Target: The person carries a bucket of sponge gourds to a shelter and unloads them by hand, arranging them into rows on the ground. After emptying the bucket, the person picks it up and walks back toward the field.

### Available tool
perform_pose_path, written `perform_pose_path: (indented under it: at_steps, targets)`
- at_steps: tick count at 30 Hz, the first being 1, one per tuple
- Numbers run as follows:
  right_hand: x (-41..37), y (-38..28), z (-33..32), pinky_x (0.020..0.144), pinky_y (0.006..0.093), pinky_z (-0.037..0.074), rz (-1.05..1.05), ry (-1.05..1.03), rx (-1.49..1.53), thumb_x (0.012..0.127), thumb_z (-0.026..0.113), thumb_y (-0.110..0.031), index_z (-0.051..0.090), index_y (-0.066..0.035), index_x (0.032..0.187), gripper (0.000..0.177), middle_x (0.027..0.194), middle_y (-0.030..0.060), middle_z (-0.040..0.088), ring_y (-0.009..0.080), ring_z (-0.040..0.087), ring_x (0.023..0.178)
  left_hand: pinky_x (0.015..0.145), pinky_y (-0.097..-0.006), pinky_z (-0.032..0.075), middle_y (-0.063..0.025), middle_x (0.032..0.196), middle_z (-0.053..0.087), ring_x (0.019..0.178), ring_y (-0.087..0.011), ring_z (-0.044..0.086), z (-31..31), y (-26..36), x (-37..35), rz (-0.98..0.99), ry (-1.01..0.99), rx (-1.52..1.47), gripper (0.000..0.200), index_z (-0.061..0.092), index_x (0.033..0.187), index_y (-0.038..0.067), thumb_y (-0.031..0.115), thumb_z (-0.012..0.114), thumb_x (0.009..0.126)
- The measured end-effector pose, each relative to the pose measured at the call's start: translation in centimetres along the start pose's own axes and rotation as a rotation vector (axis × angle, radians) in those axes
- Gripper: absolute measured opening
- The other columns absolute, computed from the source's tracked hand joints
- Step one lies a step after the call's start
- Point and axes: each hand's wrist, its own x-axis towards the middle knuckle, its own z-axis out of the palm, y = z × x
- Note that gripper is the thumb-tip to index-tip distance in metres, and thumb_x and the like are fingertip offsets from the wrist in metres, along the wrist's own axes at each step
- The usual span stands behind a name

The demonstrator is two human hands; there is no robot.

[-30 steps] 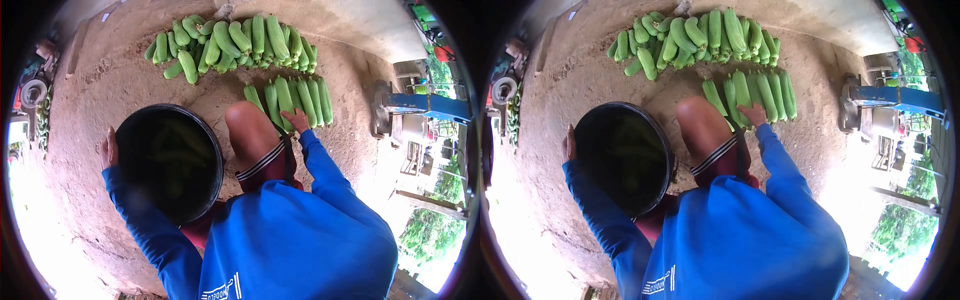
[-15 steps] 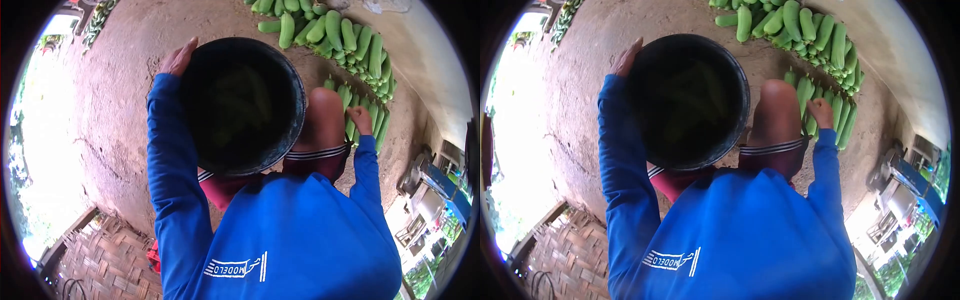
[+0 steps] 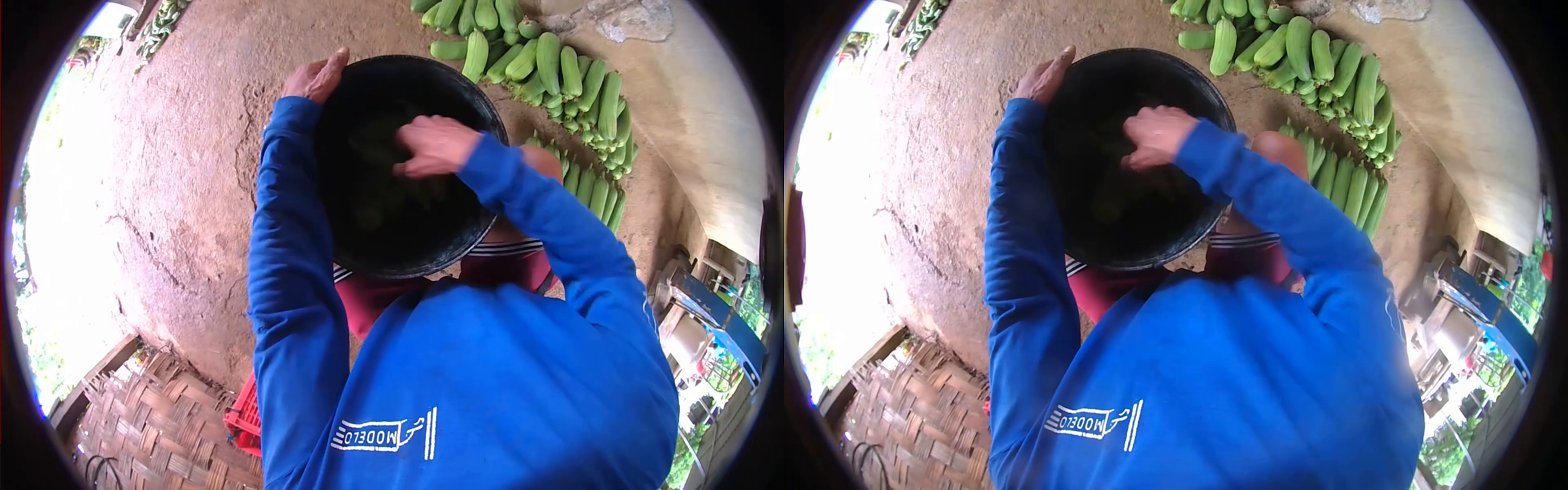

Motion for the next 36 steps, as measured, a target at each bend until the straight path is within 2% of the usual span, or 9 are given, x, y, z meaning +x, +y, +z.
perform_pose_path:
  at_steps: [4,14,17,19,23,25,29,33,36]
  targets:
    - [11.5,5.1,9.3,0.083,0.0447,0.049,-0.037,-0.136,-0.062,0.071,0.070,-0.041,0.061,-0.005,0.110,0.054,0.107,0.0201,0.063,0.0359,0.061,0.099,0.095,-0.0373,0.041,-0.0233,0.105,0.064,0.110,-0.0363,0.056,0.2,-0.5,0.6,0.025,-0.008,0.032,0.075,0.066,0.108,0.006,0.071,0.039,0.082]
    - [12.1,6.3,12.9,0.083,0.0437,0.050,0.023,-0.083,0.054,0.071,0.069,-0.042,0.066,-0.009,0.103,0.046,0.101,0.0168,0.066,0.0328,0.062,0.097,0.091,-0.0387,0.042,-0.0228,0.097,0.066,0.104,-0.0357,0.059,0.8,-0.9,0.6,0.005,0.013,0.000,0.073,0.067,0.101,0.004,0.070,0.040,0.082]
    - [11.9,5.5,10.6,0.082,0.0433,0.050,-0.187,-0.004,0.208,0.071,0.069,-0.042,0.067,-0.010,0.100,0.044,0.099,0.0158,0.067,0.0318,0.063,0.097,0.088,-0.0378,0.043,-0.0210,0.091,0.066,0.099,-0.0326,0.061,0.7,-1.4,0.6,0.014,-0.022,-0.030,0.071,0.066,0.101,0.002,0.067,0.041,0.084]
    - [2.1,0.6,0.8,0.077,0.0402,0.050,-0.399,0.197,-0.068,0.068,0.074,-0.036,0.064,-0.004,0.098,0.045,0.097,0.0183,0.065,0.0305,0.063,0.091,0.087,-0.0374,0.043,-0.0199,0.088,0.066,0.096,-0.0306,0.062,0.4,-1.4,0.7,0.021,-0.037,-0.082,0.070,0.065,0.101,0.001,0.065,0.042,0.085]
    - [-5.9,5.4,-7.0,0.070,0.0328,0.051,-0.524,0.123,0.520,0.069,0.076,-0.029,0.061,-0.003,0.096,0.041,0.093,0.0099,0.064,0.0205,0.064,0.085,0.085,-0.0350,0.044,-0.0154,0.087,0.066,0.094,-0.0248,0.061,0.4,-1.5,0.6,0.025,-0.053,-0.114,0.066,0.065,0.101,0.000,0.061,0.044,0.088]
    - [-11.0,9.0,-7.0,0.066,0.0317,0.052,-0.225,0.469,0.945,0.073,0.073,-0.028,0.060,-0.005,0.103,0.040,0.094,0.0074,0.064,0.0192,0.064,0.082,0.085,-0.0340,0.043,-0.0136,0.087,0.067,0.094,-0.0231,0.061,0.6,-1.5,0.8,0.030,-0.058,-0.137,0.065,0.065,0.101,0.000,0.060,0.044,0.088]
    - [-14.6,19.9,-6.5,0.064,0.0281,0.052,-0.091,0.885,1.366,0.081,0.069,-0.030,0.060,-0.006,0.101,0.033,0.089,0.0036,0.062,0.0156,0.062,0.074,0.084,-0.0312,0.042,-0.0102,0.087,0.066,0.093,-0.0194,0.059,0.6,-1.3,0.4,0.047,-0.036,-0.132,0.065,0.064,0.101,-0.003,0.059,0.046,0.089]
    - [-16.6,29.3,-6.8,0.063,0.0264,0.051,0.184,0.886,1.299,0.079,0.070,-0.038,0.060,-0.009,0.101,0.038,0.089,0.0039,0.062,0.0124,0.060,0.069,0.085,-0.0308,0.042,-0.0119,0.087,0.066,0.093,-0.0199,0.059,0.2,-0.6,0.2,0.009,-0.037,-0.075,0.068,0.063,0.100,-0.005,0.060,0.045,0.088]
    - [-17.1,33.4,-7.9,0.059,0.0237,0.050,0.512,0.730,0.987,0.069,0.070,-0.054,0.062,-0.010,0.100,0.054,0.087,0.0010,0.059,0.0087,0.056,0.062,0.083,-0.0319,0.042,-0.0123,0.084,0.065,0.090,-0.0206,0.059,0.8,-3.7,2.0,-0.005,-0.019,-0.053,0.068,0.064,0.097,-0.004,0.061,0.044,0.088]
